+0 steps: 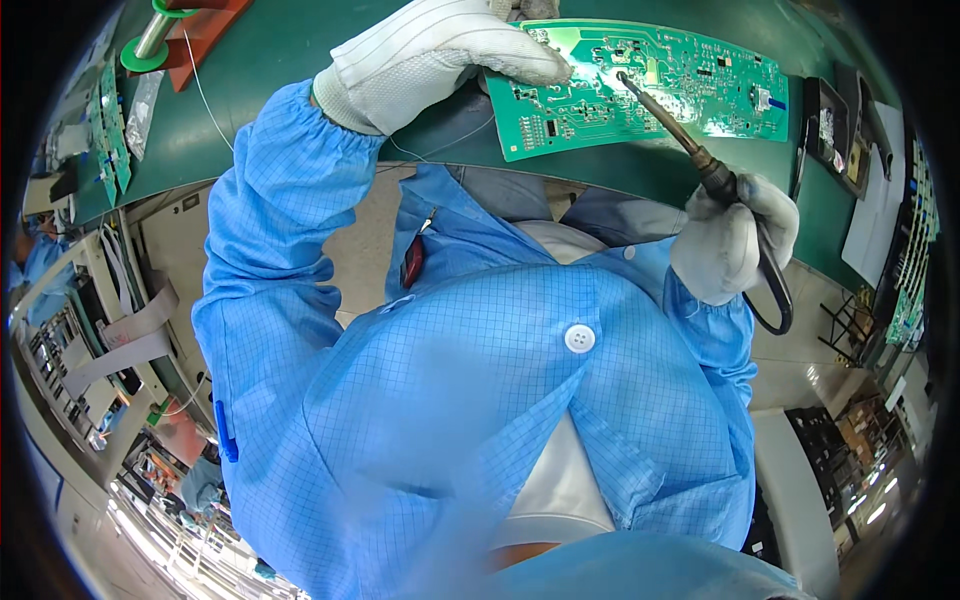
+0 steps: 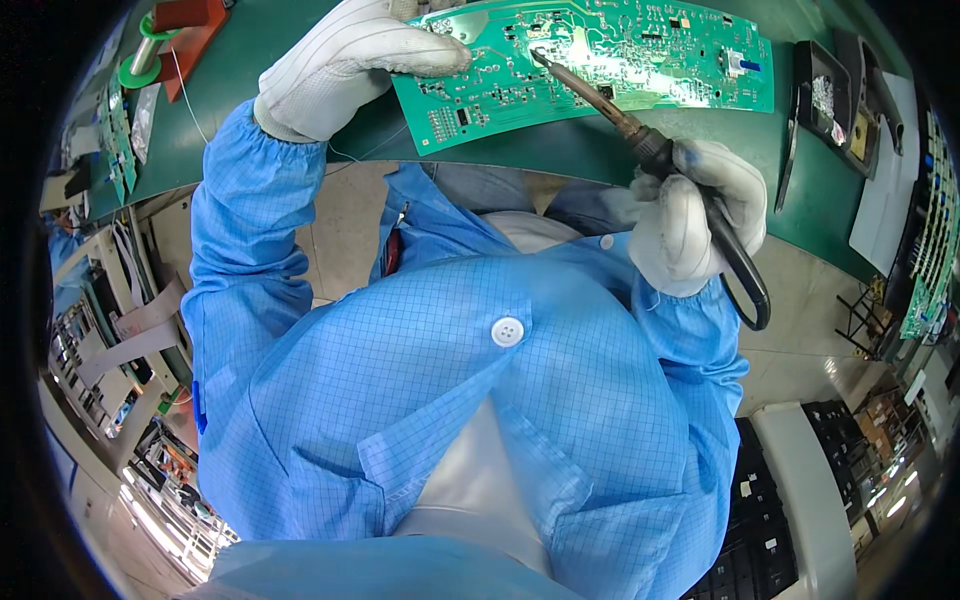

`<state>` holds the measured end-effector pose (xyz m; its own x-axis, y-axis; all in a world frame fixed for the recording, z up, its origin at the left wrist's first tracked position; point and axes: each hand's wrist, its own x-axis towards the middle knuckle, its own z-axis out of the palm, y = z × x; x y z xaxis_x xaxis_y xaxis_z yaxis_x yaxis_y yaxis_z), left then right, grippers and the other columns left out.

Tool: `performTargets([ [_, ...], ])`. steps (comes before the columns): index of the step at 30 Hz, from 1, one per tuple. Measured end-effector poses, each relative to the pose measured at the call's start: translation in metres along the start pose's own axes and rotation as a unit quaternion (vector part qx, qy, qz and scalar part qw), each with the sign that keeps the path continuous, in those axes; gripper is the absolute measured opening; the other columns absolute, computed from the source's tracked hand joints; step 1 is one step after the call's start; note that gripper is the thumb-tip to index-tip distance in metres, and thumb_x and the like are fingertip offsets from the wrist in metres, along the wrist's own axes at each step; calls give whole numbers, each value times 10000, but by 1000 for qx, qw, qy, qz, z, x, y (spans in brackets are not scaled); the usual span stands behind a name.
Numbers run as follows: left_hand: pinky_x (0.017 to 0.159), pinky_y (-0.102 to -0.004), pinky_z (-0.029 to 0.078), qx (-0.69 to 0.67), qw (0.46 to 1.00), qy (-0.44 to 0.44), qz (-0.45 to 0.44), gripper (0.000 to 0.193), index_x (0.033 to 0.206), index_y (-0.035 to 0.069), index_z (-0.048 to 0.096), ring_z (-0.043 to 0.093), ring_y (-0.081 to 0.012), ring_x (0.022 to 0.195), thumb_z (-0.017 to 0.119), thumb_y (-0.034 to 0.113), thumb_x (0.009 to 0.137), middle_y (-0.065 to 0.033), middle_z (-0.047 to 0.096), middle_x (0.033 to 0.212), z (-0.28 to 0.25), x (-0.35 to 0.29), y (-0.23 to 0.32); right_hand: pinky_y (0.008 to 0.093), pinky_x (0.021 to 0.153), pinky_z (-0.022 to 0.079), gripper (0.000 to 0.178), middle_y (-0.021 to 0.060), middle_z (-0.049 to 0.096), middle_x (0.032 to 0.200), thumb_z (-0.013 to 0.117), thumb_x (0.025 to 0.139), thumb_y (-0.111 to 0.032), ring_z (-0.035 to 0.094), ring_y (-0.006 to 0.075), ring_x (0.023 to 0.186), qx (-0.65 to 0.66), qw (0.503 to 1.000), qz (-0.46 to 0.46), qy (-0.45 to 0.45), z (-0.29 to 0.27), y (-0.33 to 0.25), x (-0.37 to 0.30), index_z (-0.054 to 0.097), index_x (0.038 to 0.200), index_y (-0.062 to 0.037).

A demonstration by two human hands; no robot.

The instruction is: Soldering components on printed circuit boards and inspecting them at a workbench.

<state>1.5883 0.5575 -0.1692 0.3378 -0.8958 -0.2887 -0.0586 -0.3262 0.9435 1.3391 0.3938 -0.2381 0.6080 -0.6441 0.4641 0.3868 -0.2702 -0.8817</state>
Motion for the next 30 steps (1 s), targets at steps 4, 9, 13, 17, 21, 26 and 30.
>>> performTargets([
  [4,703,-250,397,11,1000,-7,2,389,955,7,542,472,-106,808,768,267,774,-25,510,853,0,0,1,280,494,511,195,150,615,883,504,828,-5,615,197,598,-16,997,64,37,12,-3,3,582,1006,7],
  [9,717,-249,402,-6,1000,-8,-1,395,958,5,541,477,-110,819,768,271,775,-27,515,866,0,-1,-1,256,451,460,184,143,614,870,516,815,-29,596,181,564,-43,995,79,35,19,-3,5,584,984,-5],
  [13,729,-253,406,-3,1000,-10,8,401,972,2,541,482,-112,834,767,269,776,-32,521,880,0,0,-1,265,449,459,190,151,613,838,508,818,-34,586,183,554,-46,993,92,50,17,-2,5,587,988,-8],
  [17,734,-257,410,-27,999,-6,25,399,983,1,543,484,-115,841,764,263,778,-36,522,886,1,-1,-1,267,462,465,187,160,607,794,516,834,-47,592,189,574,-33,994,100,39,17,0,5,588,1002,-9],
  [21,736,-258,411,-39,999,-7,34,395,985,1,543,484,-120,838,762,258,779,-37,521,888,2,-2,-1,267,470,466,188,164,602,778,525,844,-65,596,193,588,-23,991,124,46,16,1,7,588,1012,-10],
  [26,717,-255,399,0,1000,-16,1,395,962,10,536,467,-111,820,769,265,770,-28,507,868,-1,-1,-2,256,489,510,193,183,657,823,528,820,-16,609,176,521,23,990,122,66,17,-4,11,595,994,36],
  [30,710,-250,389,0,1000,-6,-1,403,945,18,530,452,-103,808,781,271,759,-16,489,850,1,-2,0,269,568,500,193,155,634,820,558,835,-113,615,198,657,39,992,97,74,6,-4,23,616,988,-12],
])
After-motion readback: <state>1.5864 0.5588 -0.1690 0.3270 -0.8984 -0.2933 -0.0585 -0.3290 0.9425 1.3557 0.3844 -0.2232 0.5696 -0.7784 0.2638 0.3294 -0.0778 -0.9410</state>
